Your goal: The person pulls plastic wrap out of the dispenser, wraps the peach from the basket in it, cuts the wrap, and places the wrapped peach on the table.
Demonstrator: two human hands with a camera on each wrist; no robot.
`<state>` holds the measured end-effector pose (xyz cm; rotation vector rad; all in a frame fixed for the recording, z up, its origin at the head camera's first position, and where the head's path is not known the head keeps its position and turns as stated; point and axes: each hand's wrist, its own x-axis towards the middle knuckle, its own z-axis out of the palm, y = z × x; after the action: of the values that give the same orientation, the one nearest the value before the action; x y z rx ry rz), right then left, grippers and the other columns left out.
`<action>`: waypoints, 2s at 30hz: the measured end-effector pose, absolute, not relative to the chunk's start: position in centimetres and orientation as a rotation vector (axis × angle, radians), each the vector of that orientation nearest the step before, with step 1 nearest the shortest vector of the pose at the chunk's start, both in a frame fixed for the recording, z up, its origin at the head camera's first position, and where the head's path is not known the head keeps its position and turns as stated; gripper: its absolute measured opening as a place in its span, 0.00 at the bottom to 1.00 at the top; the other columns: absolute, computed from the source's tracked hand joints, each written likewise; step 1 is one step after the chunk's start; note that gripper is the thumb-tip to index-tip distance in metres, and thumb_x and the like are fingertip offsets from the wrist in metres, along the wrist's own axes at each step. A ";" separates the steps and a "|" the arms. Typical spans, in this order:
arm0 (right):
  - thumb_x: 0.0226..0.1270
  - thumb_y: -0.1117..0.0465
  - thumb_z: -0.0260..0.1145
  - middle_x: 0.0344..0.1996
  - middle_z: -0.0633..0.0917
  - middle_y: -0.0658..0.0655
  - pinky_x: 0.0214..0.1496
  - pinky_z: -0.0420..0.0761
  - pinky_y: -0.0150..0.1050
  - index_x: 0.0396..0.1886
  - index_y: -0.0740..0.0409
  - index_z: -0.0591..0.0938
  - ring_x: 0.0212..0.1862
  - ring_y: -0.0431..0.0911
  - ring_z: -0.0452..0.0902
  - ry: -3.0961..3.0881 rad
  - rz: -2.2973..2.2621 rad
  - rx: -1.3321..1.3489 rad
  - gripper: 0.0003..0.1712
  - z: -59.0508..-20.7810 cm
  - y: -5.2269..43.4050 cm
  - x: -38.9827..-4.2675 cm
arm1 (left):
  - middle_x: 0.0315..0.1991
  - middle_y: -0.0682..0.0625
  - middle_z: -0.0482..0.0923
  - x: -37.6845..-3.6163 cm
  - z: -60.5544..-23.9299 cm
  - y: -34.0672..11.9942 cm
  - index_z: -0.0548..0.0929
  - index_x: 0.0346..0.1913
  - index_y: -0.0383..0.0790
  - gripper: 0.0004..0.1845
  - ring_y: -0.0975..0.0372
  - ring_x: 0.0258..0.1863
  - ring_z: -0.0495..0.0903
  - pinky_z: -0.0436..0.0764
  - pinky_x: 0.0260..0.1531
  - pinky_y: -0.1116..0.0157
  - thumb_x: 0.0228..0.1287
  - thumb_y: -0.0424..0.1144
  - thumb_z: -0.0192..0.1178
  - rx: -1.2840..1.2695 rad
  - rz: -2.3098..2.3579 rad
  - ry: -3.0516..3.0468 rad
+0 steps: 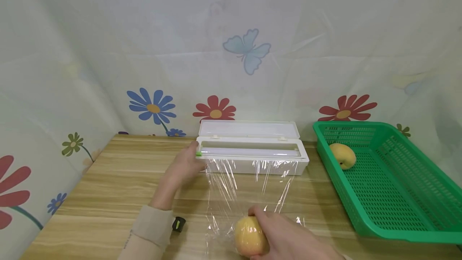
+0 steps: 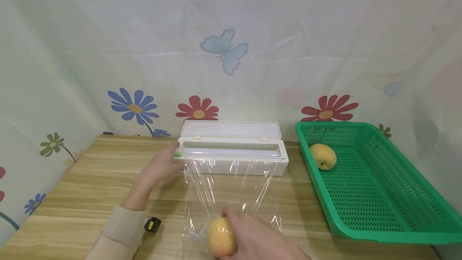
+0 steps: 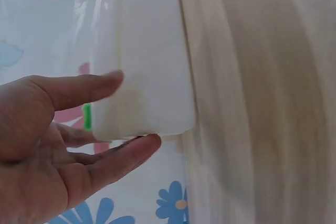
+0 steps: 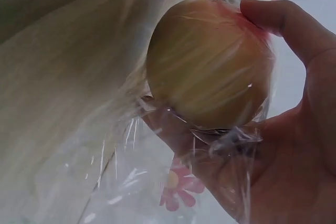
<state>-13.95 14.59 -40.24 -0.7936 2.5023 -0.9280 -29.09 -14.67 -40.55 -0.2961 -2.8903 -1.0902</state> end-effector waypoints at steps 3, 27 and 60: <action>0.54 0.37 0.79 0.35 0.78 0.40 0.33 0.79 0.35 0.58 0.42 0.70 0.33 0.36 0.77 2.489 -0.926 -0.782 0.38 -40.3 14.6 -14.0 | 0.62 0.33 0.75 -29.0 -39.8 -15.2 0.67 0.71 0.28 0.36 0.42 0.60 0.74 0.72 0.62 0.42 0.58 0.27 0.64 -0.353 -1.005 -2.919; 0.53 0.39 0.80 0.49 0.72 0.41 0.41 0.80 0.33 0.58 0.44 0.75 0.44 0.36 0.72 2.676 -0.796 -0.888 0.37 -40.2 15.3 -14.3 | 0.27 0.64 0.78 -21.5 -37.9 -9.8 0.81 0.31 0.48 0.13 0.73 0.28 0.76 0.78 0.31 0.73 0.64 0.49 0.72 -1.603 -0.846 -3.190; 0.61 0.44 0.77 0.63 0.71 0.55 0.59 0.80 0.52 0.64 0.58 0.76 0.58 0.47 0.73 2.824 -0.753 -0.980 0.37 -39.9 15.8 -15.4 | 0.30 0.61 0.76 -22.2 -37.7 -10.1 0.83 0.42 0.45 0.03 0.69 0.31 0.75 0.77 0.33 0.71 0.75 0.39 0.62 -1.535 -0.896 -2.891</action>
<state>-15.37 15.83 -39.91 -0.9796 2.8240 -0.7530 -22.17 -10.09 -37.74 -1.5350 -2.8907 -0.8963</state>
